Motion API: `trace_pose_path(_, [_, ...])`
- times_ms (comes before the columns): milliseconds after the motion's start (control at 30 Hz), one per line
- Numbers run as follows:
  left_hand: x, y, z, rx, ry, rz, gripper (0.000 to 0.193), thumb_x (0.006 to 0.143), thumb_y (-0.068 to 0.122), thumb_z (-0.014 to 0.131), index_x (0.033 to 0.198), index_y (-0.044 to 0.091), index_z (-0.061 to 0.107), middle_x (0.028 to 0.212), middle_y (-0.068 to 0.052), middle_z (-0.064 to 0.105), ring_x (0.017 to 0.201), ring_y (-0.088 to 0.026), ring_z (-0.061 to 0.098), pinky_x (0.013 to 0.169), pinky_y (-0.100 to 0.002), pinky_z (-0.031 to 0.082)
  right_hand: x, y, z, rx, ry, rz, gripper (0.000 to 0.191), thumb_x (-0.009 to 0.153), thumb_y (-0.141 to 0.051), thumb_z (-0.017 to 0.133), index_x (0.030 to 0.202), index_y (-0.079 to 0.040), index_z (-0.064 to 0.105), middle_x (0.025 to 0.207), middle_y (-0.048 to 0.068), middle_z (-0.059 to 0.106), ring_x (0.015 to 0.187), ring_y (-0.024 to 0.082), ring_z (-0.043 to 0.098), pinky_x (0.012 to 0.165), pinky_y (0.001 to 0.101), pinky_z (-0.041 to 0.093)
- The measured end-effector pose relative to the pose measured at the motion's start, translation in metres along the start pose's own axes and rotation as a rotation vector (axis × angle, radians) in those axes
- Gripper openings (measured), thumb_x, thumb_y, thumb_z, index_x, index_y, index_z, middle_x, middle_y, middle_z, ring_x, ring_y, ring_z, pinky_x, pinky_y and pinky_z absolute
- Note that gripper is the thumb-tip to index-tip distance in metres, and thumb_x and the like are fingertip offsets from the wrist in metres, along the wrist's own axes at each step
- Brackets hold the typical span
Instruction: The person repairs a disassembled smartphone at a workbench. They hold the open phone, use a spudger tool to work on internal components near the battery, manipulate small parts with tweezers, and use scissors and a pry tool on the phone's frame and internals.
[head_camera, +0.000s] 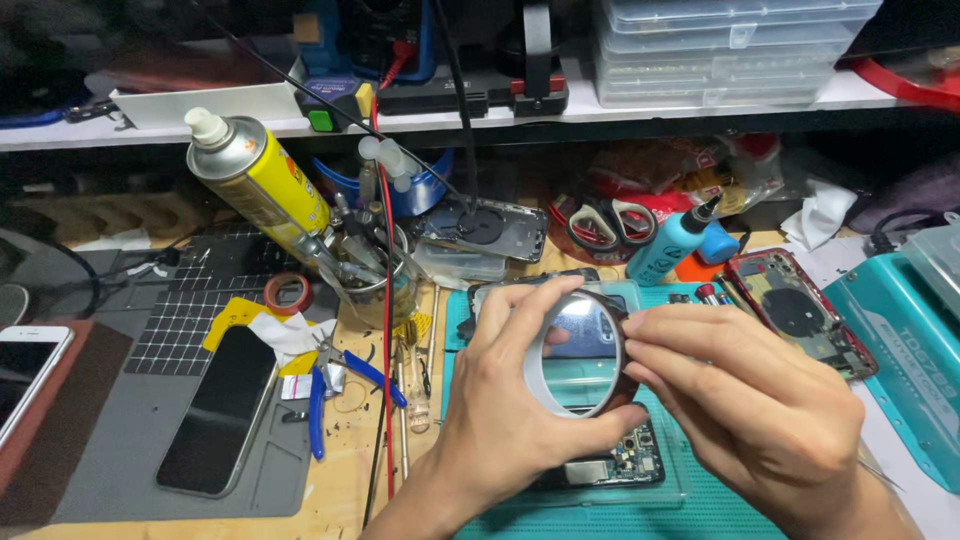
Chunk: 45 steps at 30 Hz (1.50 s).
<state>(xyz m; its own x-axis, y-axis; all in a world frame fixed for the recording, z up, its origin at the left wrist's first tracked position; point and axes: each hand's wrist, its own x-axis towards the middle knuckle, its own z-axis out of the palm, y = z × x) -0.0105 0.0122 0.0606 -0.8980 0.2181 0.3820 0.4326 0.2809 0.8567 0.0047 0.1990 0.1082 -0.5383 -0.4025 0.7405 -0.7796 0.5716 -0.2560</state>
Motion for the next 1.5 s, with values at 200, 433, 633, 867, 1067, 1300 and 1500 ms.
trace_pose_path(200, [0.0,-0.001,0.002,0.045,0.077,0.02,0.089,0.063,0.039,0.095,0.139,0.01,0.057,0.127,-0.01,0.059,0.113,-0.024,0.069,0.094,-0.035,0.06,0.0,0.004,0.006,0.005,0.008,0.039,0.018,0.083,0.006,0.073,0.1,0.007,0.068,0.105,0.018,0.07,0.096,0.028,0.072,0.084,0.0353,0.058])
trace_pose_path(433, [0.003,0.003,0.001,0.186,0.18,0.006,0.086,0.061,0.039,0.095,0.134,0.012,0.057,0.121,-0.011,0.059,0.1,-0.029,0.072,0.08,-0.04,0.059,0.001,0.002,0.004,0.023,-0.035,0.073,0.026,0.079,0.002,0.075,0.105,0.003,0.069,0.106,0.015,0.069,0.092,0.026,0.07,0.081,0.0329,0.055])
trace_pose_path(633, [0.0,0.004,-0.003,0.236,0.147,-0.06,0.086,0.061,0.039,0.093,0.134,0.014,0.056,0.119,-0.012,0.057,0.095,-0.03,0.071,0.077,-0.042,0.058,0.0,0.003,0.01,-0.118,-0.047,-0.001,0.026,0.076,0.002,0.08,0.099,0.003,0.067,0.102,0.015,0.068,0.091,0.03,0.069,0.079,0.0366,0.056])
trace_pose_path(867, [-0.001,-0.005,-0.023,-0.022,-0.116,0.06,0.085,0.07,0.033,0.09,0.142,0.008,0.052,0.14,-0.013,0.056,0.133,-0.028,0.06,0.112,-0.038,0.048,0.003,0.02,0.008,0.036,-0.12,0.229,0.017,0.079,-0.003,0.075,0.094,-0.001,0.067,0.095,0.008,0.073,0.082,0.018,0.072,0.073,0.0286,0.057])
trace_pose_path(1067, [-0.001,-0.008,-0.031,-0.156,-0.199,0.163,0.073,0.076,0.027,0.085,0.139,0.007,0.054,0.15,-0.018,0.049,0.144,-0.031,0.05,0.119,-0.04,0.039,0.016,0.038,-0.004,0.355,-0.431,0.435,0.009,0.086,-0.01,0.075,0.092,-0.004,0.072,0.094,0.001,0.076,0.081,0.013,0.071,0.072,0.0271,0.061])
trace_pose_path(1300, [0.006,-0.009,-0.018,-0.359,-0.026,0.067,0.012,0.092,0.011,0.074,0.101,0.003,0.072,0.12,-0.011,0.073,0.113,-0.023,0.072,0.101,-0.033,0.054,0.034,0.033,-0.008,0.243,-0.518,0.205,0.014,0.086,-0.019,0.074,0.094,-0.007,0.07,0.102,0.0,0.072,0.087,0.014,0.069,0.071,0.0259,0.058])
trace_pose_path(1500, [0.007,-0.007,-0.021,-0.249,-0.034,0.208,0.015,0.09,0.007,0.076,0.102,0.002,0.07,0.109,-0.008,0.073,0.103,-0.018,0.073,0.093,-0.03,0.057,0.039,0.028,-0.01,0.162,-0.482,0.169,0.017,0.086,-0.02,0.076,0.091,-0.007,0.067,0.104,0.002,0.067,0.09,0.015,0.066,0.072,0.0276,0.056])
